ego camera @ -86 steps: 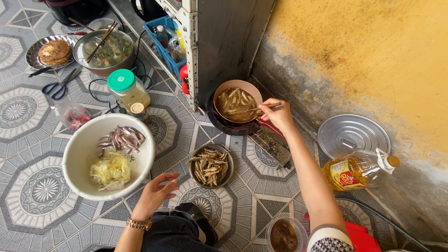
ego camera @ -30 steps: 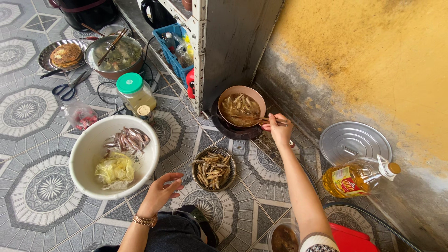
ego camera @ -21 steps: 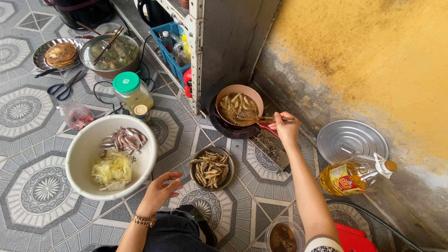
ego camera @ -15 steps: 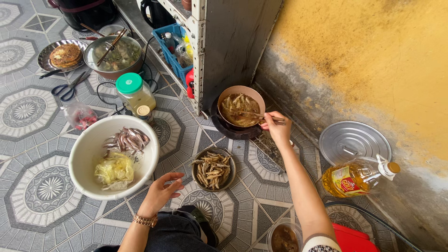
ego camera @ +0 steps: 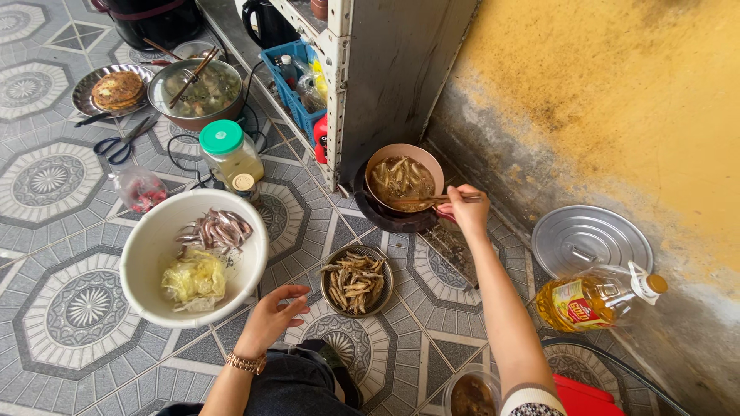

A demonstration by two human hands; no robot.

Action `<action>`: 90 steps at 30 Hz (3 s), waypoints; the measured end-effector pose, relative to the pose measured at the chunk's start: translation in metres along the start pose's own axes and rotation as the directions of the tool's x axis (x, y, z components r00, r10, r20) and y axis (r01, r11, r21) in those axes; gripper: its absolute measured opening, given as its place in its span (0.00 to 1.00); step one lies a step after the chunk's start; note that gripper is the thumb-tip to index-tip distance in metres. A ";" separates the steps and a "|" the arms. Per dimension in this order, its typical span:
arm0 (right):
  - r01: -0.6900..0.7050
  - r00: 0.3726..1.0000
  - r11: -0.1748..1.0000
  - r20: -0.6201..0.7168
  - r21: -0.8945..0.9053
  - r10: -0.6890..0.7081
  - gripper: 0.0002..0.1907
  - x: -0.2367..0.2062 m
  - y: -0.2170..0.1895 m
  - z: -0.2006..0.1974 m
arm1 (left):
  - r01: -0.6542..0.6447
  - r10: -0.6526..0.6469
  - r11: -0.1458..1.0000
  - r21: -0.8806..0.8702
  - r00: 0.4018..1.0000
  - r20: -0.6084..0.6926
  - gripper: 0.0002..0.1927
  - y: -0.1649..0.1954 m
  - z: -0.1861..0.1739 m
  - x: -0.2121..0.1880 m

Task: The person sits on the floor and uses chopsticks to fry small fish in a pan of hot oil on a portable stove, turning and moving the fish as they cook. They transfer fried fish from the pan onto a plate and pick up more raw fish from a bowl to continue frying.

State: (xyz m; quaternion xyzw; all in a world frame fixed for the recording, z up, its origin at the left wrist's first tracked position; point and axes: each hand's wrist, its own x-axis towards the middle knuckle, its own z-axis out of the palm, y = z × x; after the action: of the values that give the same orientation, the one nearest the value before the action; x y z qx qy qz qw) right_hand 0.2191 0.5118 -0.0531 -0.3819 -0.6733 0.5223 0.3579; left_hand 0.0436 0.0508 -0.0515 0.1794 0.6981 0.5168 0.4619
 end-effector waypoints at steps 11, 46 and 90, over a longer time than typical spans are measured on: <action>0.127 0.975 0.991 -0.180 -0.039 -0.132 0.11 -0.005 0.011 -0.018 | -0.009 0.009 1.000 -0.008 1.000 0.008 0.19 -0.002 -0.001 0.004; 0.115 0.966 0.973 -0.251 0.198 -0.063 0.12 -0.025 0.032 -0.052 | 0.003 -0.003 1.000 0.007 1.000 0.002 0.19 0.004 0.002 0.000; 0.118 0.960 0.991 -0.262 0.064 -0.097 0.13 -0.036 0.007 -0.061 | -0.031 0.032 0.999 -0.011 0.999 0.029 0.20 -0.003 0.004 0.002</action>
State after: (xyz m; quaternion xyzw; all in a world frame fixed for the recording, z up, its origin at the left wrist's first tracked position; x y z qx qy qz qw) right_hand 0.2898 0.5076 -0.0505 -0.3952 -0.6195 0.4740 0.4851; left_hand 0.0467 0.0536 -0.0550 0.1952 0.6857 0.5252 0.4647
